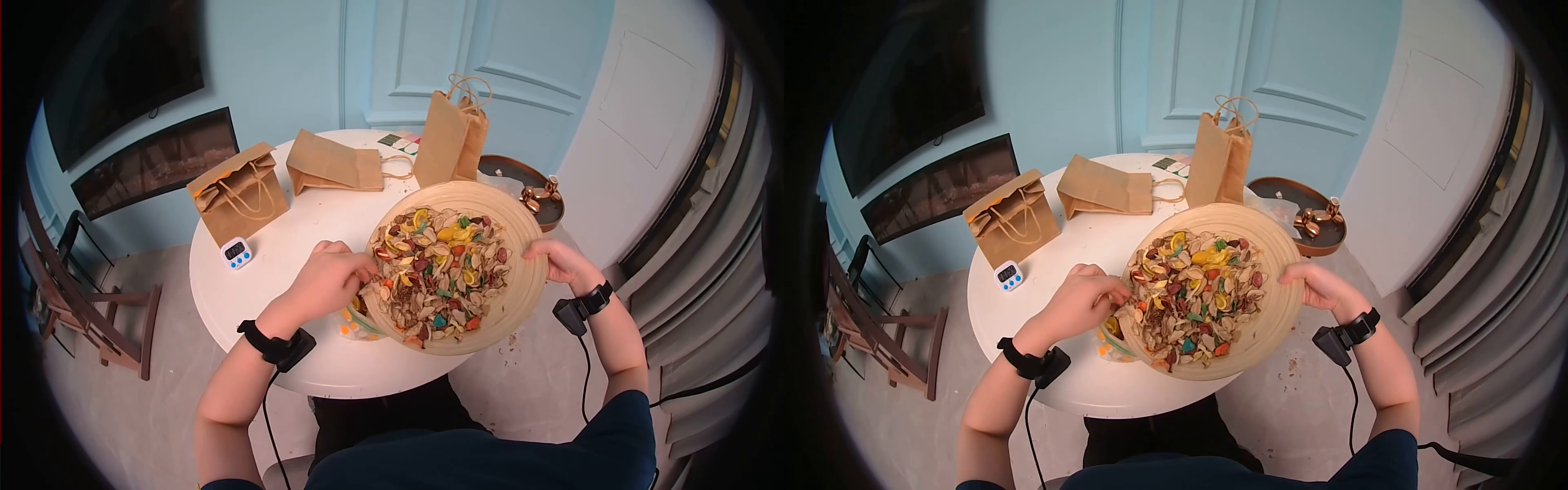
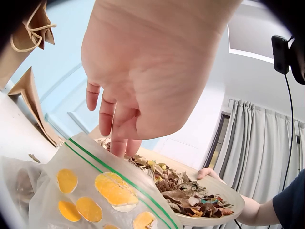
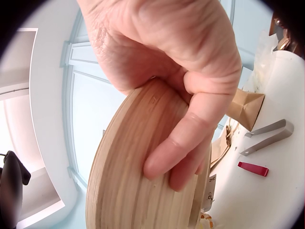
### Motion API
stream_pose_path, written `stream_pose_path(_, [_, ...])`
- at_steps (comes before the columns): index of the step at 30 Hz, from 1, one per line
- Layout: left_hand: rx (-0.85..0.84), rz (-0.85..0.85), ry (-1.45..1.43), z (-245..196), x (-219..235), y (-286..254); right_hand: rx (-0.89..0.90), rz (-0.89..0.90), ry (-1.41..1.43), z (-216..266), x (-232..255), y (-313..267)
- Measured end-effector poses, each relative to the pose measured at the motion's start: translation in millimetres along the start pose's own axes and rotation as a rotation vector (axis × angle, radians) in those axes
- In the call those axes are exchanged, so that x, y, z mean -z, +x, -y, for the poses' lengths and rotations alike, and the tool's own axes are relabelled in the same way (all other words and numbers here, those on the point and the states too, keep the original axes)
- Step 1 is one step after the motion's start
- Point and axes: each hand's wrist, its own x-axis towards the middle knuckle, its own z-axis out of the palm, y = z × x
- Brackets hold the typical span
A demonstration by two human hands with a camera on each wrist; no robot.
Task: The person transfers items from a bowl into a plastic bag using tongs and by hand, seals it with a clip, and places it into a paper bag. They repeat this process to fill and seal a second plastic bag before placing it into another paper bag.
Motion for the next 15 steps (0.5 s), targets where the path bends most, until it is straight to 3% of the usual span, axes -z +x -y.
stream_pose_path(2, [0.038,-0.01,-0.078,1,-2,-2,-0.004,0.003,0.0,-1,1,0])
stream_pose_path(5, [0.015,-0.16,-0.02,2,-5,-2,-0.005,0.027,0.016,-2,2,1])
stream_pose_path(7, [0.045,0.027,-0.086,4,-3,-1,-0.005,0.007,0.014,-2,2,2])
stream_pose_path(11, [0.03,0.029,-0.023,-3,2,-1,-0.009,0.009,0.006,-1,-1,-1])
stream_pose_path(15, [-0.179,0.019,-0.021,-1,-10,-2,-0.009,0.013,-0.007,1,-2,-2])
